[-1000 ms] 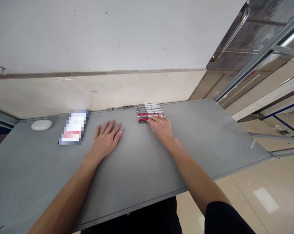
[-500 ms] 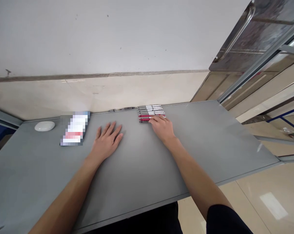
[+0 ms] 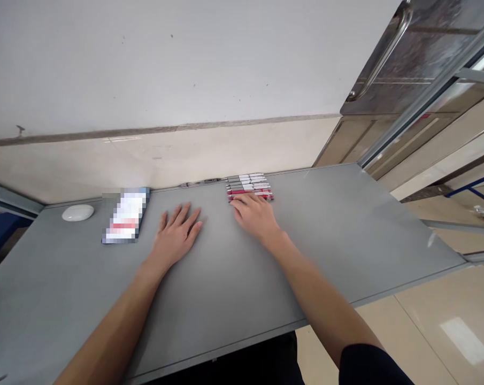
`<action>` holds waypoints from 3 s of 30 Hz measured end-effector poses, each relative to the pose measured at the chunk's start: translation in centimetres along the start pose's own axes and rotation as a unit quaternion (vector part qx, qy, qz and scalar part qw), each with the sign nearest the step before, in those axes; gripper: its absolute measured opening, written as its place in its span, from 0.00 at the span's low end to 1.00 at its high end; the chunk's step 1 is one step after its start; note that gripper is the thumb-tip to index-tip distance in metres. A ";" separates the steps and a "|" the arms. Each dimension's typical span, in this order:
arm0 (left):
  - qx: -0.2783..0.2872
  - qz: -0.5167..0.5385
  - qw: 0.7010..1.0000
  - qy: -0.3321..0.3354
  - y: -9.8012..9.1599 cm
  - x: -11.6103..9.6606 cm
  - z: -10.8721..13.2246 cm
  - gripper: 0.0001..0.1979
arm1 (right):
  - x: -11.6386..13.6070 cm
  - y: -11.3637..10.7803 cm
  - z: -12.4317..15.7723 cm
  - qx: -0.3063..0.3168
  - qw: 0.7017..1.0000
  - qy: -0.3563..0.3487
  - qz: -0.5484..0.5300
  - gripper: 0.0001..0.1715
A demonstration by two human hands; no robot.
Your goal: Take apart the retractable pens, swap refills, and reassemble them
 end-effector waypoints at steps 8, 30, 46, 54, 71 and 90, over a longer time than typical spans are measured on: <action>-0.030 0.009 0.999 -0.020 -0.3 0.2 0.2 0.23 | 5.4 1.3 -1.4 0.019 0.996 -0.060 -0.070 0.19; -0.060 -0.003 0.996 0.062 -1.2 0.4 -6.2 0.19 | 5.7 2.7 -0.4 0.049 0.991 -0.073 -0.103 0.27; -0.083 -0.050 0.994 0.049 1.3 -0.6 -10.5 0.20 | 5.7 2.7 -0.5 0.068 0.989 -0.073 -0.105 0.26; -0.072 -0.074 0.994 0.044 1.4 -0.9 -10.8 0.17 | 5.8 2.7 -0.5 0.085 0.988 -0.075 -0.108 0.27; -0.077 0.040 0.996 0.008 -2.2 -1.0 -8.9 0.16 | 5.8 2.4 -0.9 0.060 0.990 -0.069 -0.104 0.25; 0.215 0.583 0.772 -0.133 -3.5 -0.7 -1.6 0.19 | 4.5 0.2 -4.4 -0.177 0.660 0.286 -0.672 0.17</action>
Point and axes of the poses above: each hand's wrist, its own z-axis away from the middle knuckle, its own y-axis out of the palm, x = y × z, the point moved 2 cm from there along -z, towards the middle knuckle, and after that the axes turned 12 degrees about -y, right-handed, at the moved point
